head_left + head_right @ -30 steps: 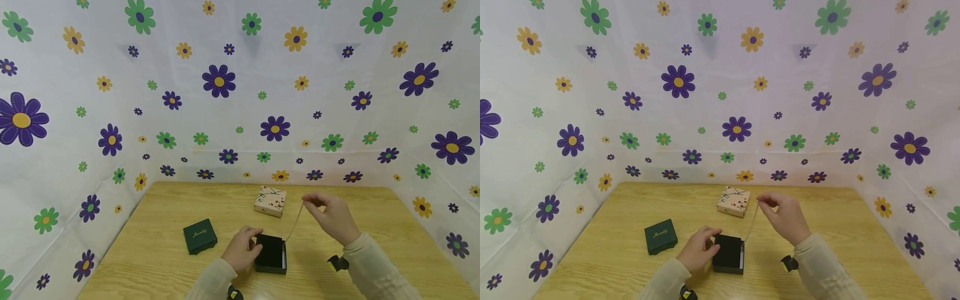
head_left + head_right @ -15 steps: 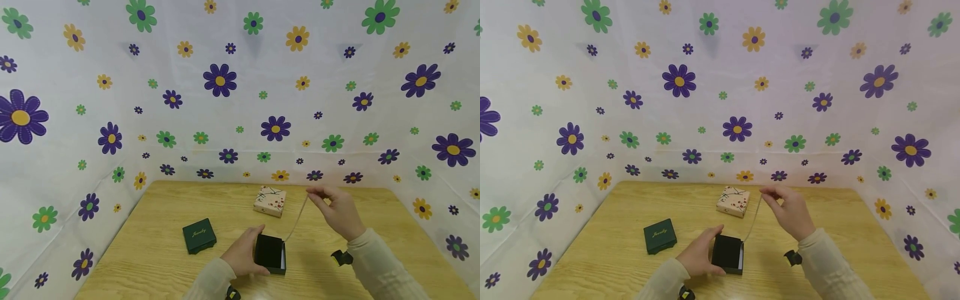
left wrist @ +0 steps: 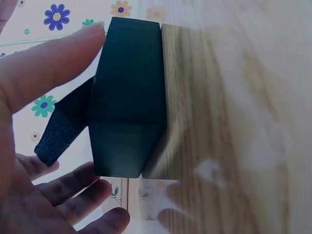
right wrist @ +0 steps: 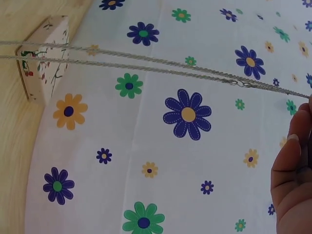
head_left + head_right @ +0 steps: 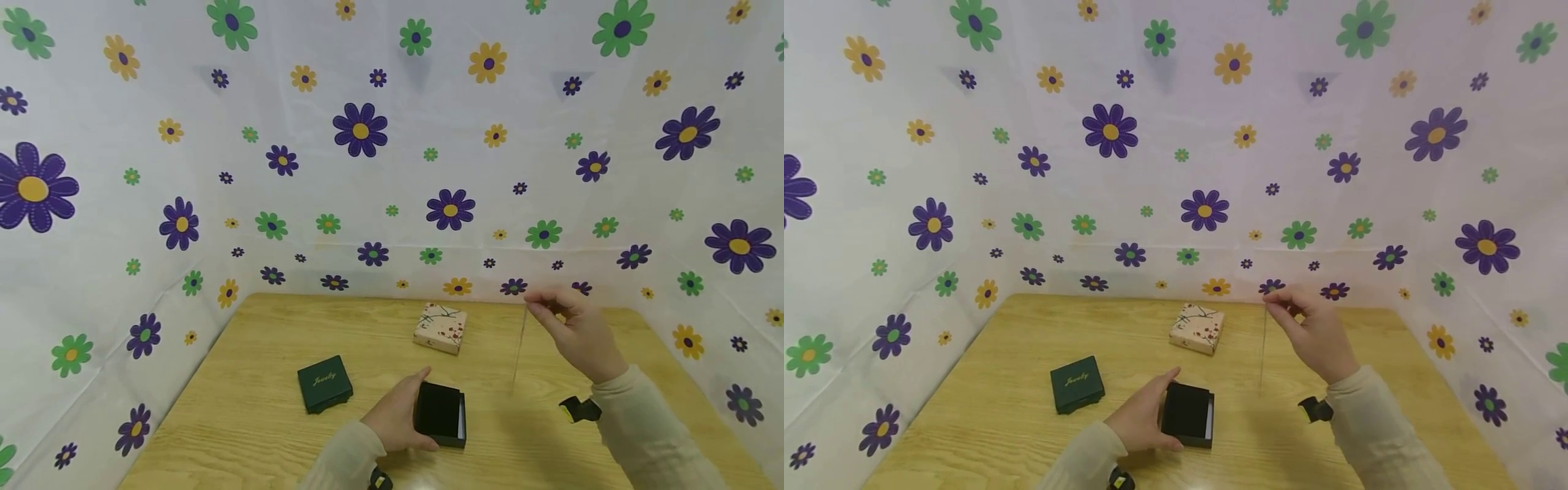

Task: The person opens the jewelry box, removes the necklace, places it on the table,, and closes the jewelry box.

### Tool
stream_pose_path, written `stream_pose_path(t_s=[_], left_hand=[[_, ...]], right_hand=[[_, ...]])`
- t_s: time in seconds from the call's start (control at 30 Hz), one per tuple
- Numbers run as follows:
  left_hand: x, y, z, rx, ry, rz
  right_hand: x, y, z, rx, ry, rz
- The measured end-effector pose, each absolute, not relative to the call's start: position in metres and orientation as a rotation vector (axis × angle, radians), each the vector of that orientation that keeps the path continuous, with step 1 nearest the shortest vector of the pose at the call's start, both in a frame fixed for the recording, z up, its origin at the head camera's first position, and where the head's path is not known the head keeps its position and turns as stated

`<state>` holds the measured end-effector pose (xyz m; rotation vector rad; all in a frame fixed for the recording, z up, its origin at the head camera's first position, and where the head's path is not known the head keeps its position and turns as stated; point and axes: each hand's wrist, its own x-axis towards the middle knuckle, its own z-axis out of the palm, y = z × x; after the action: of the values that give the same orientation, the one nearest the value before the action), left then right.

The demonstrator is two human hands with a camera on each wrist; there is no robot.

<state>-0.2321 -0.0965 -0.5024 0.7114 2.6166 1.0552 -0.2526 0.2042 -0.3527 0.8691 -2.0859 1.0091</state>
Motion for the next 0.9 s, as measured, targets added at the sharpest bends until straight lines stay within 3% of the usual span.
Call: stream_pose_path(t_s=[0.9], left_hand=[[-0.232,-0.100,-0.505,0.587,2.621,1.041]], right_hand=[[-0.233,0.268,-0.336,0.766,-2.313,0.867]])
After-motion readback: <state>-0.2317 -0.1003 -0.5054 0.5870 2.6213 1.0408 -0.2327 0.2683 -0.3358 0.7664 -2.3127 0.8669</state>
